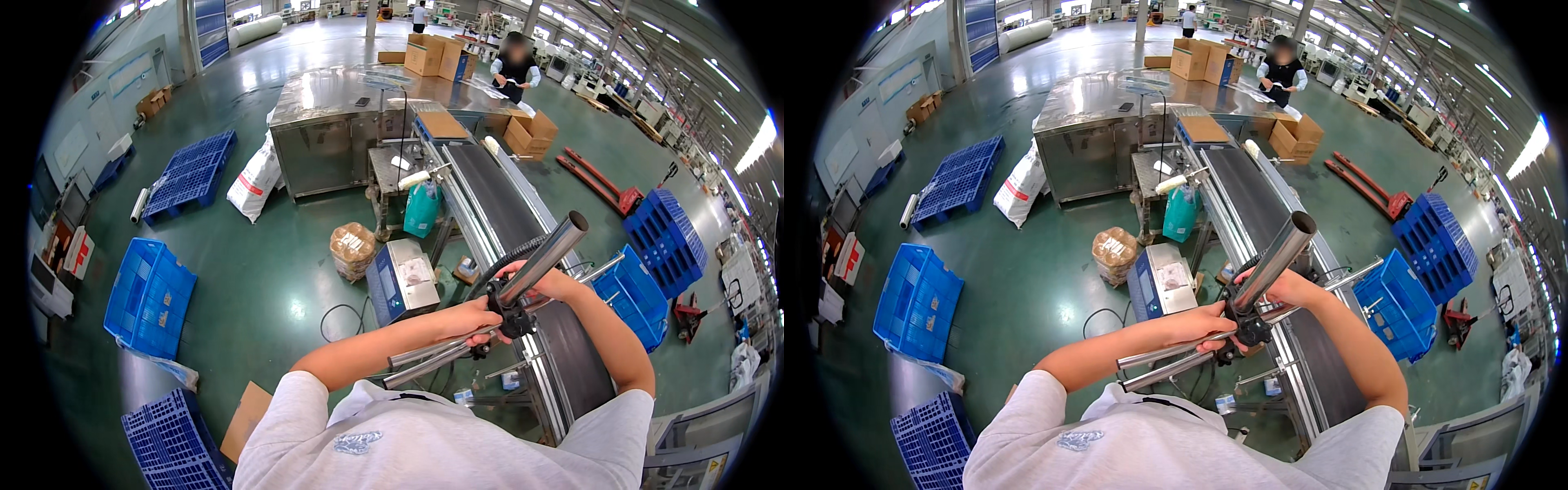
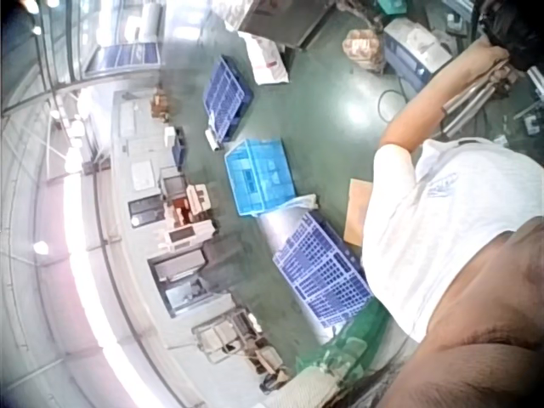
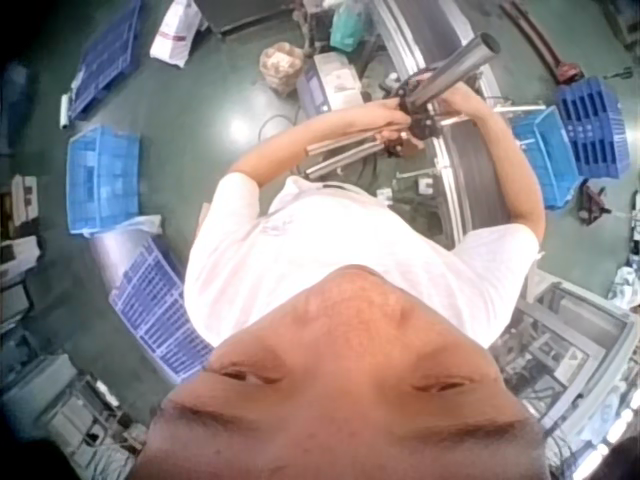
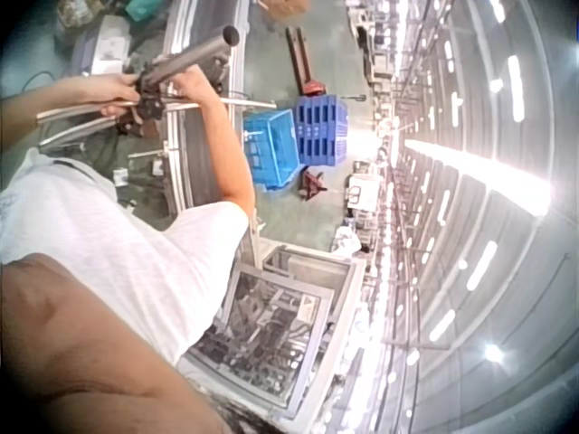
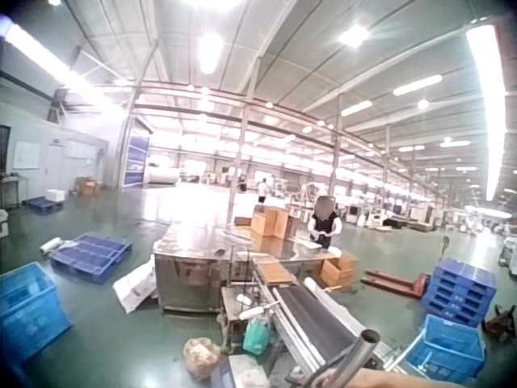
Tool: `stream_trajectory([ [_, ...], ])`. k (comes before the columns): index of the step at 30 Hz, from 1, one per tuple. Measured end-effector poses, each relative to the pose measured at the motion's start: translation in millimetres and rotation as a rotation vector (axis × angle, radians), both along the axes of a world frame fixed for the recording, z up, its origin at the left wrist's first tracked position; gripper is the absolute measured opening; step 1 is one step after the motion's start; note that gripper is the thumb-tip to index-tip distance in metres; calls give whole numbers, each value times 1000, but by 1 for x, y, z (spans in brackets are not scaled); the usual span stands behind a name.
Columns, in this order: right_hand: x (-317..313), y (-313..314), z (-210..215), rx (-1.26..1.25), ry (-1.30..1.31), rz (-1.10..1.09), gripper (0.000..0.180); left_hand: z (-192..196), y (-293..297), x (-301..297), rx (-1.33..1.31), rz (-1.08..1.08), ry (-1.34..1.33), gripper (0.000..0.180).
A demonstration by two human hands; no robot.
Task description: The person assembles a metal fixture by hand in a factory setting. They connect a flexible hose to a metal pipe, then attach and tighten multiple metal rods into a central hub, adjusting the components to form a stable structure.
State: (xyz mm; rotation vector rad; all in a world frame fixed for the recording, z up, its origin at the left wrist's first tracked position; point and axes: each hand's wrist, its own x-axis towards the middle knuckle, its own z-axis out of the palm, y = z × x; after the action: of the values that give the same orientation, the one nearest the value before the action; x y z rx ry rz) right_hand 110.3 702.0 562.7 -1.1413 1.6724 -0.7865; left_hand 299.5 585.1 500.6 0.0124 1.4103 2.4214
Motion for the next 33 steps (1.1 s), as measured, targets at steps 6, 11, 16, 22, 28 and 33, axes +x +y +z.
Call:
stream_trajectory([
  [6,4,-7,2,182,-49,-151,34,-2,1,-1,10,16,29,41],
  [11,3,-16,11,263,51,-62,41,-2,-2,1,18,1,-3,42],
  [16,7,0,-17,23,-74,-104,33,-9,-2,-2,43,-8,-11,41],
  [22,4,-8,-38,-121,13,-80,24,-8,-2,-1,66,-3,-18,42],
  [28,11,-22,-32,-128,336,73,30,-4,-2,3,37,-7,57,47],
  [33,-6,-28,-40,-155,529,339,26,-6,-1,2,8,3,59,50],
])
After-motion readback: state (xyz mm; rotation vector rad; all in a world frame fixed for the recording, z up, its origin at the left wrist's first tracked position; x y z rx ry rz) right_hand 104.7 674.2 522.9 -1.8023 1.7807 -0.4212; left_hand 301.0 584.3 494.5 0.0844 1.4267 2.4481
